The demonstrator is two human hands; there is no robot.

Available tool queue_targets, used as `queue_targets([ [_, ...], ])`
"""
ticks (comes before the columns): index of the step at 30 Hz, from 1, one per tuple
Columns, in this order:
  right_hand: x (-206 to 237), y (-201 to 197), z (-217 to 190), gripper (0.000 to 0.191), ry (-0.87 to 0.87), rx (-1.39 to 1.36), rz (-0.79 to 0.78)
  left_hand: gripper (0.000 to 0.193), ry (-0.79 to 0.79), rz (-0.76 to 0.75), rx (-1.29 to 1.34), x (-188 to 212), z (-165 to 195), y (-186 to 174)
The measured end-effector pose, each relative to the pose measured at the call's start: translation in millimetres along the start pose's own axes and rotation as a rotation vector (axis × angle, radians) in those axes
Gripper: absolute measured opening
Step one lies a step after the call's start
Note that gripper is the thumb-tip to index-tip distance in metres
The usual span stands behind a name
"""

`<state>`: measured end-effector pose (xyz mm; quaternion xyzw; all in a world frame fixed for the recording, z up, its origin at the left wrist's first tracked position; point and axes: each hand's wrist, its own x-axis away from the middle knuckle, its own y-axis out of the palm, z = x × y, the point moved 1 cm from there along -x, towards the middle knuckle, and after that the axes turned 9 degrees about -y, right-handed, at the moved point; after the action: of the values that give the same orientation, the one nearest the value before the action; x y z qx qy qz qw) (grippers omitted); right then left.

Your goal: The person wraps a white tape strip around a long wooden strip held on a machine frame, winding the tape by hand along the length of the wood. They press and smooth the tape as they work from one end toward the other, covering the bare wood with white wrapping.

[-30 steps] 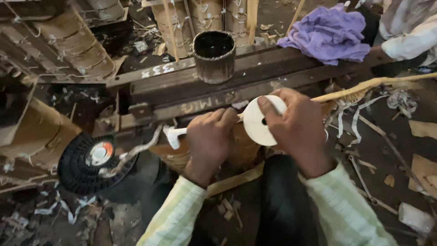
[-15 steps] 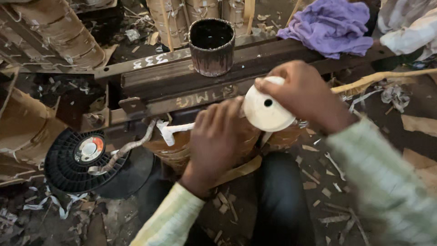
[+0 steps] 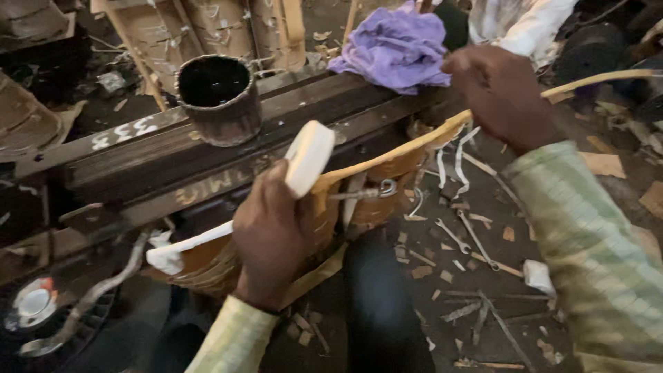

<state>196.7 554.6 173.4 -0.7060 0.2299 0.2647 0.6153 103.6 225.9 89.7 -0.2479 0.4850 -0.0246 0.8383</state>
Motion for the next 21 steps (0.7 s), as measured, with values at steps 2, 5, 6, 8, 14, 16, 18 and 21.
queue_targets([
  [2, 20, -4, 26, 0.029, -0.005, -0.059, -0.087, 0.037, -0.072, -0.021, 0.032, 0, 3, 2],
  [5, 49, 9, 43, 0.027, 0.021, -0.007, -0.273, 0.034, -0.07, -0.006, 0.004, -2, 12, 1],
  [6, 56, 14, 45, 0.026, 0.022, -0.011, -0.25, 0.033, -0.08, -0.013, 0.003, -2, 15, 0],
  [8, 68, 21, 46, 0.024, 0.026, -0.022, -0.196, 0.032, -0.094, -0.025, -0.002, -1, 19, -1],
  [14, 100, 19, 23, 0.021, -0.033, -0.111, -0.045, 0.031, -0.03, -0.048, -0.013, 13, 23, -1],
  [16, 97, 17, 15, 0.02, -0.003, -0.071, -0.042, 0.03, -0.028, -0.033, -0.002, 13, 21, -1],
  [18, 91, 14, 7, 0.017, -0.064, -0.004, -0.02, 0.028, -0.051, -0.033, 0.006, 11, 18, -1],
  [21, 97, 14, -17, 0.012, -0.098, 0.09, 0.098, 0.025, -0.133, -0.074, 0.019, 7, 16, -1],
])
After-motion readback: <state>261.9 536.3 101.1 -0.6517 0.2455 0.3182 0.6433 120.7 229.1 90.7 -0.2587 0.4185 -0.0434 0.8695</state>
